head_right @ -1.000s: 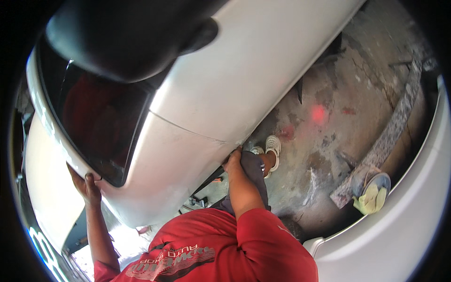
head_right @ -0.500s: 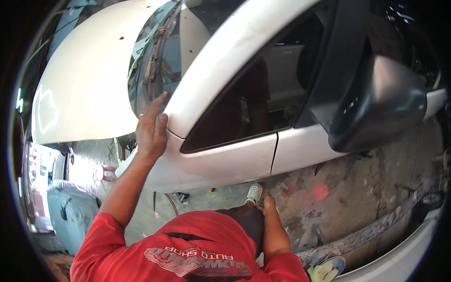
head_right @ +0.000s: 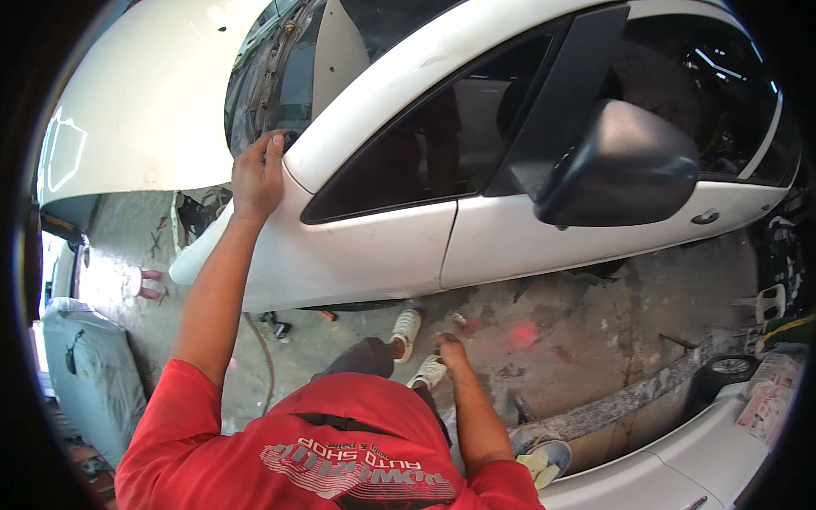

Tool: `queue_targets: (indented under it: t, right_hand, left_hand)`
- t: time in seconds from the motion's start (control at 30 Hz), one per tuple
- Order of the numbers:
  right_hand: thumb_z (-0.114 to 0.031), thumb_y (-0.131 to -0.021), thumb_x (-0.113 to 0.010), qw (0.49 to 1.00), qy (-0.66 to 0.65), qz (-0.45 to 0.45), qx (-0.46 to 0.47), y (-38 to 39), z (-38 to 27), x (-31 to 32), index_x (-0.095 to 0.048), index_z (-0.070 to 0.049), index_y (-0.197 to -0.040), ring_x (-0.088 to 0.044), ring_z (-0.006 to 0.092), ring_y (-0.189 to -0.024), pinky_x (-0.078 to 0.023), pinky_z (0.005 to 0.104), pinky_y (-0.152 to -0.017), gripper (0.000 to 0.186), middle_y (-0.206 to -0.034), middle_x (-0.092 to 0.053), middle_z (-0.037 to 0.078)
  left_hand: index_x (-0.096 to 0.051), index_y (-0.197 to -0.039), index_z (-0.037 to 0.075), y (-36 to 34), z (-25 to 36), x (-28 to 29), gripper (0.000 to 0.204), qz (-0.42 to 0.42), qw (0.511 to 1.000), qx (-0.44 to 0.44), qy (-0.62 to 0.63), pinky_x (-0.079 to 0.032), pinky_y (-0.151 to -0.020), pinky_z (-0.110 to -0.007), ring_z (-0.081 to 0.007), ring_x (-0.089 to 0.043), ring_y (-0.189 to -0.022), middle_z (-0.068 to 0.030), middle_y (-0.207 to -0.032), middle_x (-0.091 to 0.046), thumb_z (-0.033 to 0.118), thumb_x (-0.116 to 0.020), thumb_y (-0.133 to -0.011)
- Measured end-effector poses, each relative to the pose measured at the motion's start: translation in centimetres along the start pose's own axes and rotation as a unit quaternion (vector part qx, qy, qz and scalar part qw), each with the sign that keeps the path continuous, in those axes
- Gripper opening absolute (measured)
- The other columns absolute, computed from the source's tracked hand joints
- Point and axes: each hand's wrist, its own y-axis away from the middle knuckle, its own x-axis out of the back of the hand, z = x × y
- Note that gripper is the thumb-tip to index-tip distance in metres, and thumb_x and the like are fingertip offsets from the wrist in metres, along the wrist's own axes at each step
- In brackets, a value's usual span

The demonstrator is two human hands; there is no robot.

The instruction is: The person hammered a damaged panel on the front of a white car and then used a power tool to secure fasteners on a door panel.

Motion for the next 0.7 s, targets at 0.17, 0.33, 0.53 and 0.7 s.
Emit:
queue_targets:
  t: [0.17, 0.33, 0.53, 0.7]
  right_hand:
    - [-0.038, -0.1, -0.058, 0.995, 0.091, -0.033, -0.001, 3.3, -0.6, 1.2, -0.059, -0.005, -0.125, -0.065, 0.023, -0.094, -0.052, 0.0389, -0.079, 0.042, -0.113, -0.065, 0.01]
    - [-0.035, -0.1, -0.058, 0.989, 0.148, -0.013, 0.015, 5.3, -0.4, 4.4, -0.058, -0.004, -0.125, -0.066, 0.0238, -0.096, -0.051, 0.0383, -0.081, 0.04, -0.115, -0.065, 0.01]
    - [-0.031, -0.099, -0.059, 0.992, 0.129, 0.014, -0.005, 5.9, -0.5, 6.4, -0.059, -0.005, -0.127, -0.066, 0.0227, -0.093, -0.052, 0.0384, -0.079, 0.039, -0.109, -0.065, 0.009]
    - [-0.03, -0.097, -0.062, 0.988, 0.152, -0.014, 0.032, 4.9, 2.2, 6.4, -0.06, -0.006, -0.123, -0.066, 0.0195, -0.081, -0.052, 0.0335, -0.068, 0.035, -0.101, -0.067, 0.007]
  left_hand:
    - [-0.074, -0.106, 0.007, -0.2, 0.4, 0.0, 0.043, 0.009, 1.0, -0.013, -0.015, -0.052, -0.086, -0.047, -0.0396, -0.067, -0.097, -0.0198, -0.1, -0.073, 0.043, -0.05, -0.102]
    - [-0.072, -0.112, 0.012, -0.2, -0.2, 0.1, 0.043, -0.011, 1.0, -0.001, -0.023, -0.052, -0.089, -0.048, -0.0413, -0.066, -0.101, -0.0218, -0.101, -0.072, 0.048, -0.051, -0.101]
    - [-0.07, -0.117, 0.016, -0.1, 0.3, -0.3, 0.047, -0.036, 0.998, 0.044, -0.019, -0.049, -0.097, -0.049, -0.0397, -0.063, -0.111, -0.0222, -0.107, -0.07, 0.054, -0.049, -0.1]
    - [-0.071, -0.116, 0.009, 0.8, -2.3, 0.8, 0.048, -0.015, 0.998, 0.062, 0.003, -0.05, -0.094, -0.047, -0.0377, -0.064, -0.108, -0.0209, -0.112, -0.07, 0.05, -0.053, -0.098]
